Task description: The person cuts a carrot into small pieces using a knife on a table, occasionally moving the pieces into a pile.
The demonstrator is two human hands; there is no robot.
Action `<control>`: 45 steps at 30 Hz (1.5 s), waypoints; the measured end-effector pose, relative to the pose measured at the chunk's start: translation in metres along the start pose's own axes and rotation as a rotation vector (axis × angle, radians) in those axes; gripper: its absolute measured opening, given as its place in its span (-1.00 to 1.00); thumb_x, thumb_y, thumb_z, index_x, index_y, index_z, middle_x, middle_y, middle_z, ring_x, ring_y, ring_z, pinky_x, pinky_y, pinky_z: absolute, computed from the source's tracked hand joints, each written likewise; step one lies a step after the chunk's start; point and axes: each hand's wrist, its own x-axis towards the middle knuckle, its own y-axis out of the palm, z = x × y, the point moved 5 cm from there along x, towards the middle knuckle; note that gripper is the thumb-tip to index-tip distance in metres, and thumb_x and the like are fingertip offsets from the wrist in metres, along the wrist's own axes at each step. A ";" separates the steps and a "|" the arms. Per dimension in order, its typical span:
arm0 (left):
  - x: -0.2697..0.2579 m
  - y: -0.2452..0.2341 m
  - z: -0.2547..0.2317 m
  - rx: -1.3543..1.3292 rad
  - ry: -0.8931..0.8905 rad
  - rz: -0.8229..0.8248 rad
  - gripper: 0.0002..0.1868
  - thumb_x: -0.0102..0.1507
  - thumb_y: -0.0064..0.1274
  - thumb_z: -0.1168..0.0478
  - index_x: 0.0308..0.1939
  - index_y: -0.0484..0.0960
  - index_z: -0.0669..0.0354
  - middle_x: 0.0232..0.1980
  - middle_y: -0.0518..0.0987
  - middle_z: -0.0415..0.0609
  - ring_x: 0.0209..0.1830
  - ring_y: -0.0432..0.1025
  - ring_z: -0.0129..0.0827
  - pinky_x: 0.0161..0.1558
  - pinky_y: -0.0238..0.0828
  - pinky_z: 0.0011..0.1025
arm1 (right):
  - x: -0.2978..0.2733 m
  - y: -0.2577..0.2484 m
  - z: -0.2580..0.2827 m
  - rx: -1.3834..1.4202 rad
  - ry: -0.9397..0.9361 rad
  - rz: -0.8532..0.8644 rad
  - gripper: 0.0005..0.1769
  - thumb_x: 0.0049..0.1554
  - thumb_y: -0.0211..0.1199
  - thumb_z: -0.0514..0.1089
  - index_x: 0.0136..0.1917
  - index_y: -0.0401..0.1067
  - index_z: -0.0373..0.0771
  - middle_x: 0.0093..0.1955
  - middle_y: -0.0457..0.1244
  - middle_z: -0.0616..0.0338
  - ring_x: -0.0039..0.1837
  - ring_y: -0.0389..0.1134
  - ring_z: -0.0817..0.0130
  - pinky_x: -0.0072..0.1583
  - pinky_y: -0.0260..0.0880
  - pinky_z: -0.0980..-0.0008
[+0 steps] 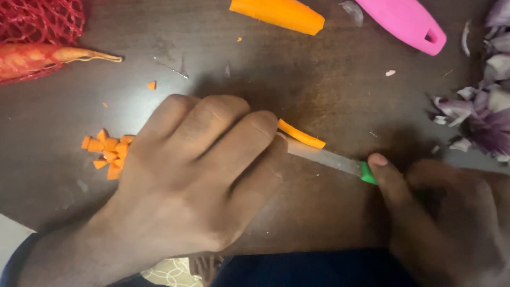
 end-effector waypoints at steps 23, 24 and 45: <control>0.001 0.002 0.000 -0.059 -0.081 -0.072 -0.70 0.05 0.18 0.37 -0.13 0.68 0.33 -0.13 0.55 -0.02 -0.20 0.36 -0.23 -0.21 0.30 -0.29 | -0.004 0.009 -0.006 -0.148 -0.044 -0.001 -0.47 0.26 0.31 -0.40 0.45 0.54 -0.08 0.10 0.22 0.19 0.05 0.23 0.26 0.20 0.23 0.24; 0.001 0.003 -0.001 -0.055 -0.081 -0.069 -0.70 0.05 0.19 0.37 -0.12 0.68 0.33 -0.13 0.55 -0.03 -0.20 0.36 -0.23 -0.21 0.31 -0.29 | -0.004 0.009 -0.006 -0.137 -0.048 -0.015 -0.49 0.27 0.32 -0.40 0.45 0.54 -0.10 0.10 0.21 0.18 0.05 0.23 0.27 0.20 0.22 0.23; -0.003 0.001 0.004 -0.071 -0.132 -0.044 -0.61 0.28 0.33 0.18 0.09 0.62 0.34 0.02 0.53 0.08 -0.02 0.38 -0.08 -0.09 0.26 -0.16 | -0.032 0.012 -0.023 0.303 0.089 -0.264 -0.81 0.42 0.18 -0.27 0.29 0.43 -0.31 0.13 0.26 -0.04 0.01 0.28 0.21 0.01 0.24 0.38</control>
